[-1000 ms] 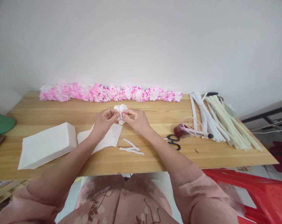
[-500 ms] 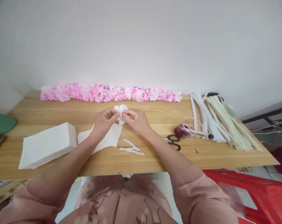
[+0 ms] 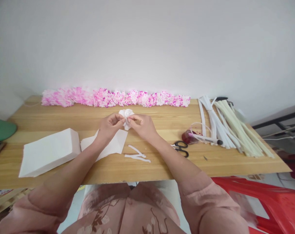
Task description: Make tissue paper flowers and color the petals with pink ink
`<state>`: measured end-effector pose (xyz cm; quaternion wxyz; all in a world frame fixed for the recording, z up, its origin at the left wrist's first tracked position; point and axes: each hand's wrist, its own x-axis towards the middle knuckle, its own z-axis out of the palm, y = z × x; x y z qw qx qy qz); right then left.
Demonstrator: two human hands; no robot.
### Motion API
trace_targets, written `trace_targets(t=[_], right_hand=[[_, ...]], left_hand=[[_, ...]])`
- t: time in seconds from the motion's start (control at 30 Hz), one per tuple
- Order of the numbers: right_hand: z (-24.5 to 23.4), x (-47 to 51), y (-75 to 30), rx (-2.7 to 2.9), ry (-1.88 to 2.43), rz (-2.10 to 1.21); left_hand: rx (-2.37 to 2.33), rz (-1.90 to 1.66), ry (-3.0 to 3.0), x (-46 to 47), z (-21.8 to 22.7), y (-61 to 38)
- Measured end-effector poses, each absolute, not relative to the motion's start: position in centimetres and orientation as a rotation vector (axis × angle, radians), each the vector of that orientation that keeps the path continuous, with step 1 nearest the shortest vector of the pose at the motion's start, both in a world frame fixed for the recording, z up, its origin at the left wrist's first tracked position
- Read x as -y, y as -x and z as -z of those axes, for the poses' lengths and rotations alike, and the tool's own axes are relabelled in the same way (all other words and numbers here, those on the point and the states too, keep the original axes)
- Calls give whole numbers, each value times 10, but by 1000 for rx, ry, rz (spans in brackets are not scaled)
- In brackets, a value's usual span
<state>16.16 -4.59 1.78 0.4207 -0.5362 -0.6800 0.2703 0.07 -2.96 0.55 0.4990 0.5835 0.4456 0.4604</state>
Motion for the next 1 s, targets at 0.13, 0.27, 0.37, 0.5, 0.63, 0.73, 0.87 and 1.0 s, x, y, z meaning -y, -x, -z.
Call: trace_targets(t=[0.13,0.27,0.37,0.5,0.63,0.73,0.87,1.0], right_hand=[[-18,46,-162,1742,1377,-610],[-17,45,-162,1795,1346,-549],[-15,45,-162,1825,1317,-521],[-12,44,-162,1828,1322,-506],[-11,42,-162,1826,1311,-499],[-11,42,-162,1821,1325,-493],[-12,43,-161,1815,1339,-479],[-13,44,-161,1796,1362,-485]], left_hand=[[-1137,-1104,-1519,31,-7,-1],[-1204,-1100,-1590,33,-11,-1],[-1230,-1095,-1610,34,-13,-1],[-1223,-1091,-1624,33,-12,0],[-1223,-1089,-1624,32,-10,0],[-1207,-1094,-1629,32,-10,0],[-1191,-1092,-1639,32,-10,0],[-1148,-1094,-1579,31,-8,-1]])
